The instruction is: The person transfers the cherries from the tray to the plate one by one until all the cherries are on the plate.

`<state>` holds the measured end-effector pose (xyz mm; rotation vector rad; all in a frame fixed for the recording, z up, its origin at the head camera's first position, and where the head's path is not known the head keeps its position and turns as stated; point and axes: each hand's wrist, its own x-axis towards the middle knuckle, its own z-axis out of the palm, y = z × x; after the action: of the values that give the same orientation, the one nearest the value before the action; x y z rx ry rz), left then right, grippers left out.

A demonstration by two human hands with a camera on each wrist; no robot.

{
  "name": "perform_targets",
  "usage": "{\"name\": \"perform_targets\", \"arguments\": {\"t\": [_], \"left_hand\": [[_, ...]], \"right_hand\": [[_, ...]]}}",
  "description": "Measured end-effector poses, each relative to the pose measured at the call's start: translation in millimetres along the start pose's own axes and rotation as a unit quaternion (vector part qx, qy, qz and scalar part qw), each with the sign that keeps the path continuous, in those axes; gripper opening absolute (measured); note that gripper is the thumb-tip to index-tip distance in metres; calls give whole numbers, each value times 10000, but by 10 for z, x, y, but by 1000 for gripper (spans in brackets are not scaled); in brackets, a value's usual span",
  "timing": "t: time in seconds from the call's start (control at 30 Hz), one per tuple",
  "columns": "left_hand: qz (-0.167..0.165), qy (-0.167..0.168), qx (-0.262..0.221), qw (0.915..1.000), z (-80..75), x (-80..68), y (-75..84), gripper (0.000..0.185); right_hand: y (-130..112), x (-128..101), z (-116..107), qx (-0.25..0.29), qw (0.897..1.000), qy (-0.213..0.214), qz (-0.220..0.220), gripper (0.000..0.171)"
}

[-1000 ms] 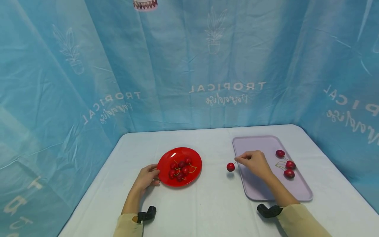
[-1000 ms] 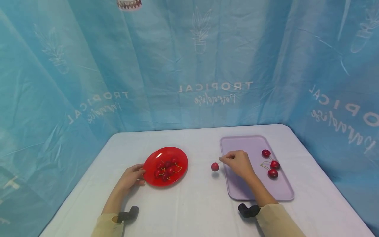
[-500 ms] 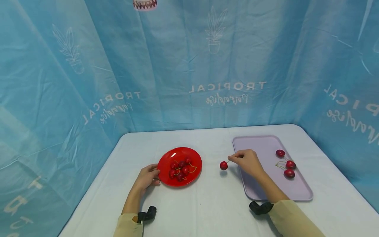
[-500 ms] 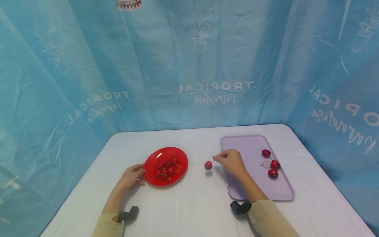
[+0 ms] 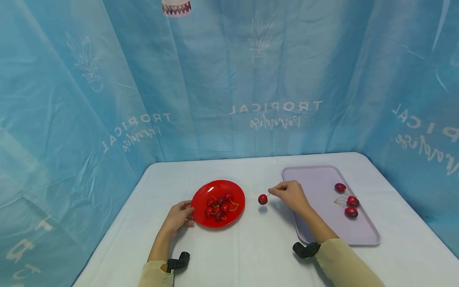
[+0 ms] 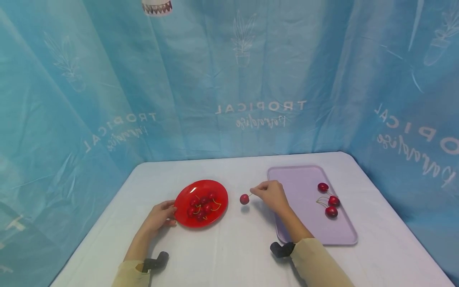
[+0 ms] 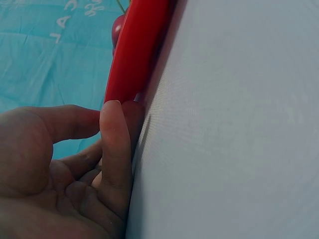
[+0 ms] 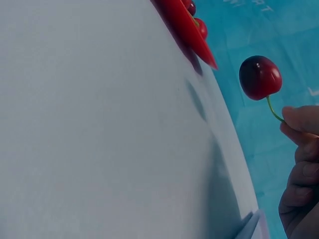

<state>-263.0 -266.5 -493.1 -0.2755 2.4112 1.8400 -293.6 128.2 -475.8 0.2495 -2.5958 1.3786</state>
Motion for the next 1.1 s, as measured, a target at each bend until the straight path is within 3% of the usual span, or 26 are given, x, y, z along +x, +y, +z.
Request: {"name": "perform_targets", "arguments": {"t": [0.87,1.1], "left_hand": [[-46,53,38,10000,9,-5,-20,40],[2,22,19,10000,11,-1,-10,40]], "right_hand": [[-175,197,501,259,9994,-136,203,20],[-224,246,618,423,9987,127,254,19]]}}
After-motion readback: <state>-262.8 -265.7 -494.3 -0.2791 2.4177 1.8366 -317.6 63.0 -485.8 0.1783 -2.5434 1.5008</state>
